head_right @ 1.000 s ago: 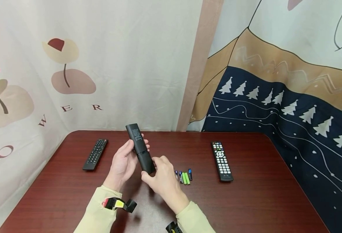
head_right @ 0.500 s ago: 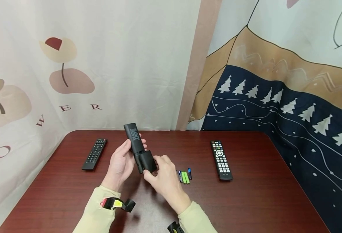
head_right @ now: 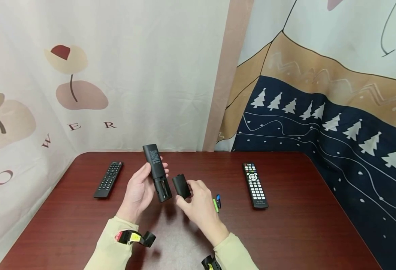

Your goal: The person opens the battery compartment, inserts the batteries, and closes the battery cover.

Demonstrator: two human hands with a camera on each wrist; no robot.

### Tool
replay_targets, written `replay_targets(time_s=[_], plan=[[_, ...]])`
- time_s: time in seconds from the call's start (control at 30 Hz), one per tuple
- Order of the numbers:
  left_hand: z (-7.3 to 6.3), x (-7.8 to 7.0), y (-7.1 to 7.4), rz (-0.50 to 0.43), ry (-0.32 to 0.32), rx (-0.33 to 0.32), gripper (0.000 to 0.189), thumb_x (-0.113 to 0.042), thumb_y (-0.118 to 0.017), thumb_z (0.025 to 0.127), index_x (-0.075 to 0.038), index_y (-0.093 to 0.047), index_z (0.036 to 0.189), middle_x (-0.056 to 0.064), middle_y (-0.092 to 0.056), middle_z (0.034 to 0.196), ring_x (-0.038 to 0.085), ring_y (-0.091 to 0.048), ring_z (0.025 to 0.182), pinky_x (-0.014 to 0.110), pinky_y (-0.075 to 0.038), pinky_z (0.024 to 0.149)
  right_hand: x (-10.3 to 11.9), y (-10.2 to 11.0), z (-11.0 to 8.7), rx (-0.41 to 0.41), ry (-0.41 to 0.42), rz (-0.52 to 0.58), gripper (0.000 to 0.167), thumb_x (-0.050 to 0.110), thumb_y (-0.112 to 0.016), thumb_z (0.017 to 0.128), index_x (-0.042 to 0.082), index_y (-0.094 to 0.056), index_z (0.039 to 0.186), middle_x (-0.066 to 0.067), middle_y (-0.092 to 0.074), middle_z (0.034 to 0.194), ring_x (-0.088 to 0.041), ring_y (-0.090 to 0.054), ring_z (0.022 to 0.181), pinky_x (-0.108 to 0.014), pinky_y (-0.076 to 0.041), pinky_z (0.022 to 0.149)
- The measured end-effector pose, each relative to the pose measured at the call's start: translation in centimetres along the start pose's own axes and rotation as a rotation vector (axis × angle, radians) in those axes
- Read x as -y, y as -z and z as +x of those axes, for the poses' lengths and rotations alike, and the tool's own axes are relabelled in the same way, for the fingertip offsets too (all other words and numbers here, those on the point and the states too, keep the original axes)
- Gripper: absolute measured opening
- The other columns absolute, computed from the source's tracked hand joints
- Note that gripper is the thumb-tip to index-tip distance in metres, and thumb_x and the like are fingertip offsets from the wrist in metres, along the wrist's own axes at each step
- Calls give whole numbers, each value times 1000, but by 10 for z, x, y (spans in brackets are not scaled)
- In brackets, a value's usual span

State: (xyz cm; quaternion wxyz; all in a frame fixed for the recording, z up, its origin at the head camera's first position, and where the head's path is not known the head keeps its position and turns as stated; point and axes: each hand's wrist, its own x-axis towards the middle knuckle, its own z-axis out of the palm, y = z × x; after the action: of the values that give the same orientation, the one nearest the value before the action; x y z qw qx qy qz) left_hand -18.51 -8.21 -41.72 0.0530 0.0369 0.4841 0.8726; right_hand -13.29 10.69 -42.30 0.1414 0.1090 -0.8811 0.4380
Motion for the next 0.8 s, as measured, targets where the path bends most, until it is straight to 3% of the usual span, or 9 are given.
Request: replay_targets(time_s=[0.2, 0.43, 0.8], plan=[[0, 0, 1, 1, 5, -5, 49, -27, -34, 114, 2, -41, 152, 6, -70, 117, 21, -66, 108, 39, -50, 105, -12, 10, 0, -16, 0, -54, 35, 11, -80, 81, 1, -71, 114, -6, -66, 95, -16, -68, 75, -25, -57, 68], [0, -1, 3, -5, 20, -12, 48, -25, -32, 114, 2, -40, 153, 6, -70, 115, 21, -67, 106, 40, -51, 105, -24, 27, 0, -13, -83, -119, 36, 13, -81, 86, 2, -70, 118, -6, -67, 97, -11, -65, 76, -27, -57, 70], [0, 0, 5, -11, 44, -24, 48, -23, -30, 115, 2, -38, 155, 6, -70, 116, 22, -68, 108, 48, -44, 113, -46, 44, -1, 8, -176, -193, 39, 20, -78, 89, 0, -68, 121, -9, -68, 101, -24, -65, 84, -36, -54, 73]])
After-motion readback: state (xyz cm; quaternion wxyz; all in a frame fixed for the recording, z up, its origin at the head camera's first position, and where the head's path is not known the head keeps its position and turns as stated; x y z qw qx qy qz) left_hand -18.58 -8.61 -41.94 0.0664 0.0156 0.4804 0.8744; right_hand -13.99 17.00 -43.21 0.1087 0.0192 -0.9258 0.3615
